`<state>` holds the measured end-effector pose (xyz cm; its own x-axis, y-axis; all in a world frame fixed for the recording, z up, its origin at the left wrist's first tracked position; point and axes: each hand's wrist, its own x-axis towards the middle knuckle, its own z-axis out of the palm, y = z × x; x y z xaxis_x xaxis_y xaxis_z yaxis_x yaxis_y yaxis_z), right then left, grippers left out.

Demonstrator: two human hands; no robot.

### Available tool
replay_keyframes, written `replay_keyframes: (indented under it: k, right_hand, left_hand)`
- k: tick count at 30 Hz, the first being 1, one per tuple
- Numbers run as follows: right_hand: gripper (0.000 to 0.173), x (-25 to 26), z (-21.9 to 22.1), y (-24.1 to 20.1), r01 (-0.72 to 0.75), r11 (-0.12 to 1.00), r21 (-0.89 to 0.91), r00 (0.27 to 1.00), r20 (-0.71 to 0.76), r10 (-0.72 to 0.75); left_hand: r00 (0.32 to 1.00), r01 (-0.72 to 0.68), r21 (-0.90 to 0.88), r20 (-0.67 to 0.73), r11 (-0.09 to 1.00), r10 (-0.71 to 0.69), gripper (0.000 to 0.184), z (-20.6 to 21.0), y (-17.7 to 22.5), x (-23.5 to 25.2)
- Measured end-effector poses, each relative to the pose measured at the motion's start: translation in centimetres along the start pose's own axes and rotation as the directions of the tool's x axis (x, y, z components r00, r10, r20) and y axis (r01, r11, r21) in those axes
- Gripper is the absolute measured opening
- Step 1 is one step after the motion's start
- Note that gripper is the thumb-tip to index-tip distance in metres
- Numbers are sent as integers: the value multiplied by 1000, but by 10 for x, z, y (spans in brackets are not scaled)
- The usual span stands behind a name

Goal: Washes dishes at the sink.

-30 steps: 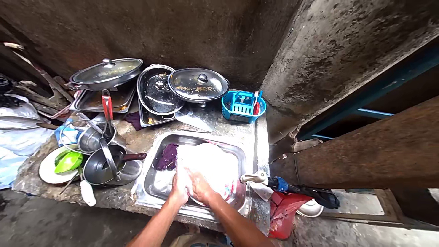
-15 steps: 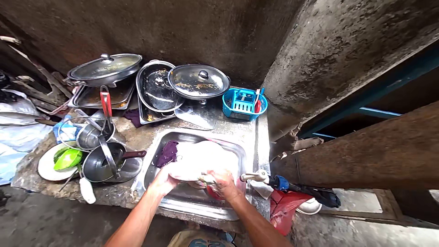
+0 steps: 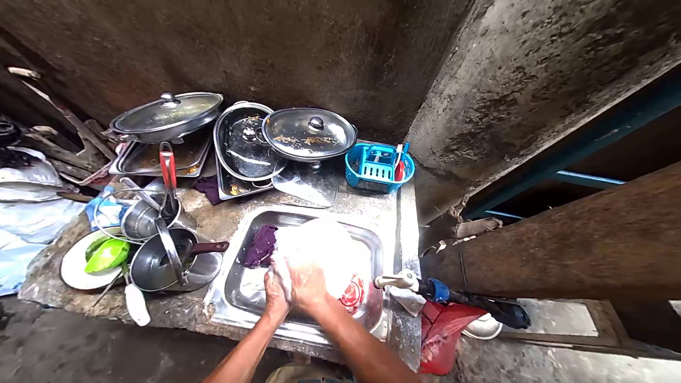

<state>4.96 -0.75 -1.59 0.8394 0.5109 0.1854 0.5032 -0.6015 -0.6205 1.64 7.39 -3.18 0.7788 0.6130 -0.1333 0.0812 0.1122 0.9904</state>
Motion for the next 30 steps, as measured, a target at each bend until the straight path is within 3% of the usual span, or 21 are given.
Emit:
replay_keyframes:
  k: [2, 4, 6, 8, 11, 13, 15, 16, 17, 19, 22, 24, 27, 30]
  right_hand:
    - [34, -20, 22, 7, 167, 986, -23, 978, -127, -168]
    - [31, -24, 27, 17, 180, 982, -50, 960, -210, -186]
    - [38, -7, -6, 8, -105, 993, -49, 994, 1, 105]
    - [44, 18, -41, 11, -425, 905, -1, 883, 217, 415]
    - [45, 18, -40, 66, -500, 817, 287, 860, 55, 507]
    - [41, -9, -29, 86, -528, 706, 472, 816, 52, 575]
    - [50, -27, -23, 77, -596, 646, 478, 775, 131, 618]
    - [53, -26, -24, 62, -636, 692, 341, 768, 190, 612]
    - [52, -24, -20, 48, -590, 786, 181, 805, 200, 558]
    - [38, -32, 12, 39, -275, 958, 87, 955, -93, 282]
    - [26, -55, 42, 37, 106, 994, 6, 957, -271, -101]
    - [26, -72, 41, 48, 114, 992, -51, 955, -270, -124]
    - [32, -89, 19, 68, -195, 981, -1, 965, -177, 191]
    - [40, -90, -10, 88, -513, 858, -32, 851, -149, 503]
  left_hand:
    - [997, 53, -12, -61, 999, -53, 58, 0, 9, 7]
    - [999, 29, 56, -41, 998, -27, 55, -2, 8, 12]
    - [998, -61, 99, 36, 993, 58, 46, -2, 3, 12]
    - [996, -76, 98, 54, 992, 71, 36, -4, 1, 5]
    - [1000, -13, 38, -13, 999, 13, 36, -9, 12, -2]
    - [996, 42, -30, -75, 999, -44, 38, -8, 14, -1]
    - [985, 133, -90, -96, 987, -142, 41, -2, 8, 2]
    - [978, 174, -119, -96, 978, -185, 43, 2, 4, 2]
    - [972, 199, -139, -97, 970, -213, 42, 6, 0, 2]
    - [969, 201, -143, -114, 969, -218, 37, 17, -6, 5]
    - [957, 243, -109, -136, 964, -257, 43, 23, 3, 16]
    - [951, 271, -141, -115, 952, -287, 46, 24, 4, 22]
    - [977, 209, -93, -21, 973, -212, 40, 14, -7, 26]
    - [986, 99, 81, 123, 992, -109, 33, 5, -30, 16]
